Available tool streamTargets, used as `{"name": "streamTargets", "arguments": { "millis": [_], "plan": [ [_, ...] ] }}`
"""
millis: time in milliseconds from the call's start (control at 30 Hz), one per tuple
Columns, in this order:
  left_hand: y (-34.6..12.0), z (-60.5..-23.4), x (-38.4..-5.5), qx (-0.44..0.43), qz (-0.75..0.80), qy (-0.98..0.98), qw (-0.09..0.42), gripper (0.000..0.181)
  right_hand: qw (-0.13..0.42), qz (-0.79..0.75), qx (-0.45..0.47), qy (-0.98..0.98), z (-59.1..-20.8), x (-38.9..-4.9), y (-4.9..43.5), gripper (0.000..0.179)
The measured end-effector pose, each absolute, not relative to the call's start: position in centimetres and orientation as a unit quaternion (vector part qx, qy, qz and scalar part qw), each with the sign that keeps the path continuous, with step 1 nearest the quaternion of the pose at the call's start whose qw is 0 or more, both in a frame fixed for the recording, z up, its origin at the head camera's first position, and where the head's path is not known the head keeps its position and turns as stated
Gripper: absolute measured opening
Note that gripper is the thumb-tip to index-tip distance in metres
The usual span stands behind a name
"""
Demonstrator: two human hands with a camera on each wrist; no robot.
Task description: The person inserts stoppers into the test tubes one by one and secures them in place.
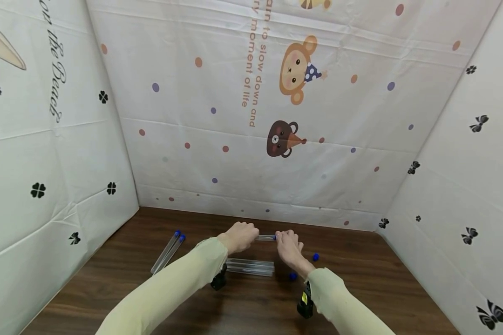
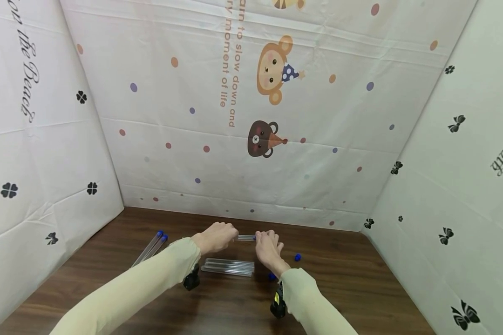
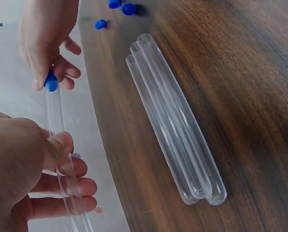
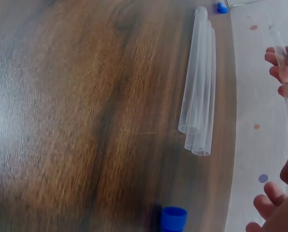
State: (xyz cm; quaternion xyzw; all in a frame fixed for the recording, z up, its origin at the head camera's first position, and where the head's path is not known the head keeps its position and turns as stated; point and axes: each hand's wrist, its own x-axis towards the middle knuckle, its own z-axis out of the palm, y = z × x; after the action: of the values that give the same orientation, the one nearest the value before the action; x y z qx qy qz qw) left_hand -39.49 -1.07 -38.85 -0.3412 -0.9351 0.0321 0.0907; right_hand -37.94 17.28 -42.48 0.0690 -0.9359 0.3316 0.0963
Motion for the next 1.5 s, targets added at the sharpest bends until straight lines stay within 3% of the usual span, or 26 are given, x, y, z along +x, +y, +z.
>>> {"name": "streamTargets", "arguments": {
  "millis": [200, 833, 1300, 1500],
  "plan": [
    [-1.2, -38.9, -39.4, -0.342, 0.011, -0.937, 0.074, 0.014, 0.079, 0.356, 0.065, -0.929, -42.4, -38.0, 17.3, 0.046],
    [-1.1, -38.2, -39.4, -0.346, -0.005, -0.933, 0.097, 0.011, 0.092, 0.373, 0.068, -0.921, -41.5, -38.3, 17.7, 0.046],
    [-1.0, -38.4, -38.8, -0.345, -0.004, -0.935, 0.082, 0.012, 0.085, 0.381, 0.059, -0.919, -41.6, -37.8, 17.7, 0.043],
    [-1.0, -38.1, -38.9, -0.348, -0.011, -0.934, 0.083, 0.013, 0.046, 0.421, 0.058, -0.904, -41.2, -37.8, 18.1, 0.046]
  ]
}}
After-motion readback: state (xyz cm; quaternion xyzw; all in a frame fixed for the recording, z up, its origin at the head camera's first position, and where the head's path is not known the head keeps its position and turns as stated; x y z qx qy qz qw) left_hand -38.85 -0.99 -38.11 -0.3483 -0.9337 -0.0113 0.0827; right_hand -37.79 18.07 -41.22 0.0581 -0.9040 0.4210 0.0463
